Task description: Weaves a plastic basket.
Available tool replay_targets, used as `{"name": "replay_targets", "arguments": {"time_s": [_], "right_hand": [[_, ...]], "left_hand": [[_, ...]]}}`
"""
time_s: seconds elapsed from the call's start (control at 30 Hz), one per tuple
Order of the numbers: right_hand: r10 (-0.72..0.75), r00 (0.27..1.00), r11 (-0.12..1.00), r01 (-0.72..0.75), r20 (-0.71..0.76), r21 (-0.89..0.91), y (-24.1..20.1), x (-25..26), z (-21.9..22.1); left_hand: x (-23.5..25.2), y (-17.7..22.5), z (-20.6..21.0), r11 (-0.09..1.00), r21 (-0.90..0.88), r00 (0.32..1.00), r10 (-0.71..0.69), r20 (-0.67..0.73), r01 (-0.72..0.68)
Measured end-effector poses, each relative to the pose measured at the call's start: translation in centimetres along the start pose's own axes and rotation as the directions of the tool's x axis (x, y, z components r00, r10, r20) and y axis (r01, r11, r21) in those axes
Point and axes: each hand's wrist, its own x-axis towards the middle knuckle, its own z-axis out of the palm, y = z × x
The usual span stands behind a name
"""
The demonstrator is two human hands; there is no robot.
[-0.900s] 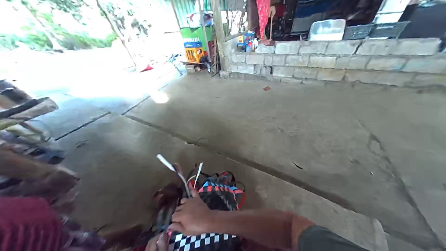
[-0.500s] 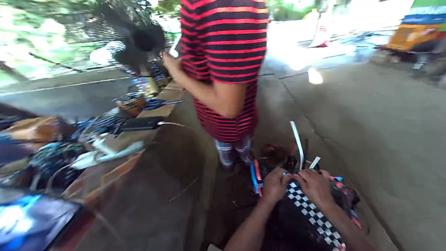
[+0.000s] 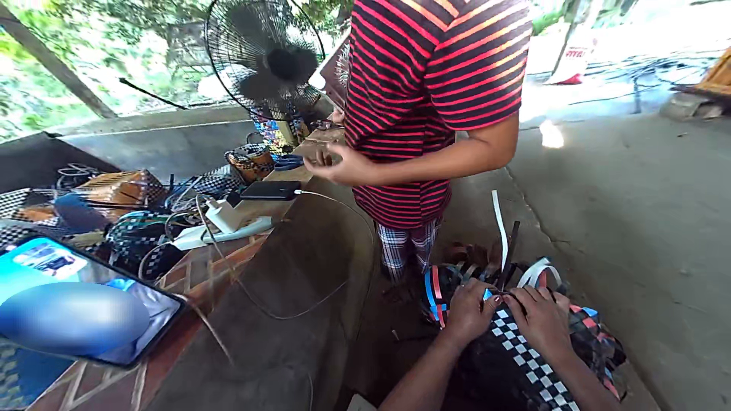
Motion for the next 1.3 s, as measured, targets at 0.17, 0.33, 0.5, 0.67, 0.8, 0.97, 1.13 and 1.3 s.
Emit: {"name": "replay_targets", "arguments": {"time_s": [0.17,0.33,0.5,0.67,0.8,0.97,1.13,1.3], "right_hand": [[-0.015,0.999,1.0,0.014,-0.033,-0.023,0.1,0.0,0.2],[-0.019,0.998,0.999,0.018,-0.055,-0.034,0.4,0.0,0.6],[-0.013,0.999,0.999,0.01,-0.052,-0.046,0.5,0.0,1.1],[-0.021,0.998,0.999,0.019,-0.053,-0.04,0.8,0.0,1.5],[-0.017,0.998,0.999,0.015,-0.062,-0.034,1.0,0.0,1.6],[-0.009,0.998,1.0,0.008,-0.058,-0.022,1.0,-0.1,1.6],[-0.013,0.998,1.0,0.011,-0.064,-0.029,1.1,-0.1,1.8],[-0.02,0.998,1.0,0.019,-0.056,-0.015,1.1,-0.1,1.6]], "left_hand": [[0.1,-0.2,0.0,1.0,0.0,1.0,-0.007,0.008,0.007],[0.3,-0.3,0.2,1.0,0.013,0.999,-0.027,0.021,0.027],[0.4,-1.0,0.4,1.0,-0.008,0.999,-0.028,0.017,0.028],[0.4,-1.3,0.4,1.0,-0.008,1.0,-0.028,0.013,0.028],[0.5,-1.1,0.4,0.999,-0.006,0.999,-0.033,0.029,0.033],[0.6,-1.3,0.6,1.0,-0.009,1.0,-0.019,0.014,0.019],[0.6,-1.3,0.5,1.0,-0.002,1.0,-0.015,0.022,0.016],[0.6,-1.1,0.3,1.0,0.009,0.999,-0.028,0.034,0.028]]}}
